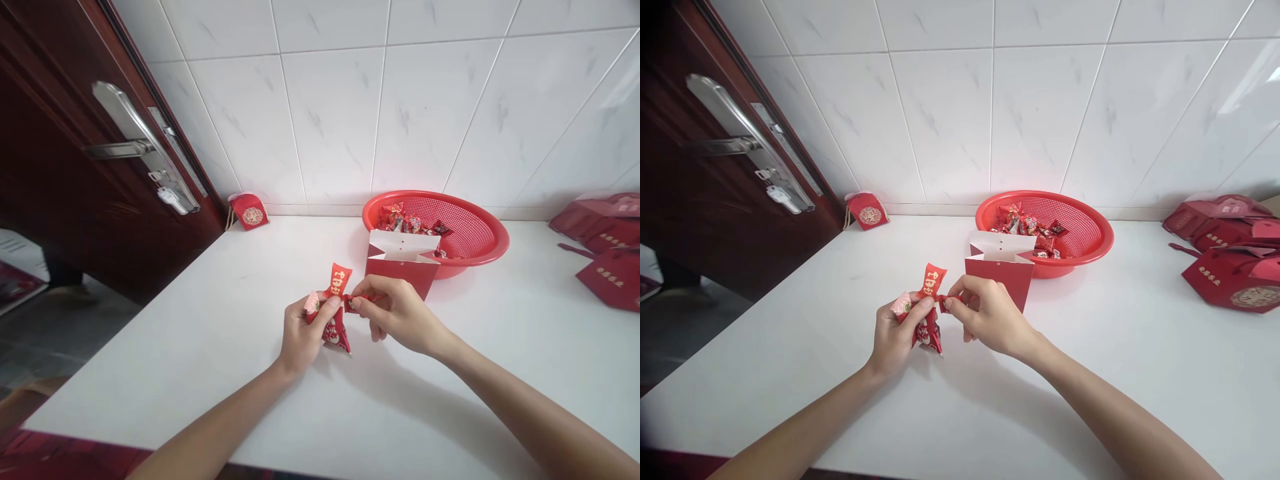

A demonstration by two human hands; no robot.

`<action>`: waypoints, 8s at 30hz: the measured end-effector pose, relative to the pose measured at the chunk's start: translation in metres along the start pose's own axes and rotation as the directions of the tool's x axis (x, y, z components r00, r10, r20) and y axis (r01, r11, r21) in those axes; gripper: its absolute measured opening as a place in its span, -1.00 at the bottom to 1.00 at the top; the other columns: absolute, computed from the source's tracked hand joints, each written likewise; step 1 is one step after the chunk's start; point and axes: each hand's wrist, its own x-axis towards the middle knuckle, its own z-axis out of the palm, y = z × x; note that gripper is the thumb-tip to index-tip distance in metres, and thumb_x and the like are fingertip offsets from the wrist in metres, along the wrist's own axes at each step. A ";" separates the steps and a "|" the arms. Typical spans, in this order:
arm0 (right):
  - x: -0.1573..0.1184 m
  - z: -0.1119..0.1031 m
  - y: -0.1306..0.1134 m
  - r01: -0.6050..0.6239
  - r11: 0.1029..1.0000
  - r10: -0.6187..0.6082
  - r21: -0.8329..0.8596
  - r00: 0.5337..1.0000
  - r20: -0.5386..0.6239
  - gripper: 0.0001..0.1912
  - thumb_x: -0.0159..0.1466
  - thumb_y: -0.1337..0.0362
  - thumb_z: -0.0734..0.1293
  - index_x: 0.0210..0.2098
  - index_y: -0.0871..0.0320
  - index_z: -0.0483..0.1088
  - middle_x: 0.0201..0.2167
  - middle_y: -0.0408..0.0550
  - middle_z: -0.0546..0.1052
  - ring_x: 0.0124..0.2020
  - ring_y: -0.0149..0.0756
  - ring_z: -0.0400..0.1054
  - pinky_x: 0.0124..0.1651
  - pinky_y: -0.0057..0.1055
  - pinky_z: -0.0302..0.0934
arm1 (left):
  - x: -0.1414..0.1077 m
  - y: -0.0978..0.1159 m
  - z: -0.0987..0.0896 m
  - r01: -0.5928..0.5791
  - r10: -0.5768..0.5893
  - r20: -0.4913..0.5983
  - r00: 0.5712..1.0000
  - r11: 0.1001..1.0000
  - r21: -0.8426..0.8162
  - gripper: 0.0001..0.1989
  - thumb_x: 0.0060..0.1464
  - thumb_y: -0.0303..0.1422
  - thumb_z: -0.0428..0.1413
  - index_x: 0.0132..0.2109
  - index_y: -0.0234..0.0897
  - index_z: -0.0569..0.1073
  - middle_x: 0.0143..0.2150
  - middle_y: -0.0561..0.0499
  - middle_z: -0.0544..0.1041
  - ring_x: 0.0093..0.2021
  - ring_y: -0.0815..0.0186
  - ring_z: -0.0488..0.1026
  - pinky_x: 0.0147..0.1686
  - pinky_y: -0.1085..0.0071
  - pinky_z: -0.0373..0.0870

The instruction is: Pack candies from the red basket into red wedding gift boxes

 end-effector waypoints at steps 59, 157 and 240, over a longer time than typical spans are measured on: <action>0.004 0.026 0.018 0.246 0.852 -0.192 0.462 0.968 -0.162 -0.77 0.21 0.13 0.50 -0.32 0.14 0.47 -0.40 -0.15 0.48 -0.39 -0.41 0.39 -0.26 -0.39 0.37 | -0.003 0.000 0.005 0.154 -0.117 0.154 0.981 0.955 -0.254 -0.71 0.20 -0.12 0.18 -0.31 -0.26 0.47 -0.54 0.15 0.33 -0.61 0.46 0.28 -0.61 0.52 0.28; -0.008 -0.012 -0.020 0.139 0.990 -0.139 0.026 0.990 -0.017 -0.85 0.29 0.23 0.39 -0.33 0.12 0.59 -0.35 -0.03 0.64 -0.32 -0.17 0.54 -0.25 -0.25 0.43 | 0.011 0.021 -0.001 0.156 -0.166 0.004 0.986 0.923 -0.351 -0.53 0.05 0.05 0.25 -0.46 -0.27 0.43 -0.50 0.08 0.40 -0.49 0.39 0.31 -0.48 0.49 0.31; -0.018 -0.102 -0.046 0.213 0.901 -0.315 -0.379 0.920 -0.231 -0.82 0.28 0.19 0.38 -0.30 0.12 0.61 -0.32 -0.05 0.64 -0.26 -0.18 0.51 -0.19 -0.27 0.38 | 0.064 0.052 0.043 0.106 -0.147 0.308 0.940 0.984 0.146 -0.65 -0.01 -0.09 0.23 -0.20 -0.29 0.57 -0.46 0.08 0.43 -0.60 0.47 0.08 -0.69 0.47 -0.10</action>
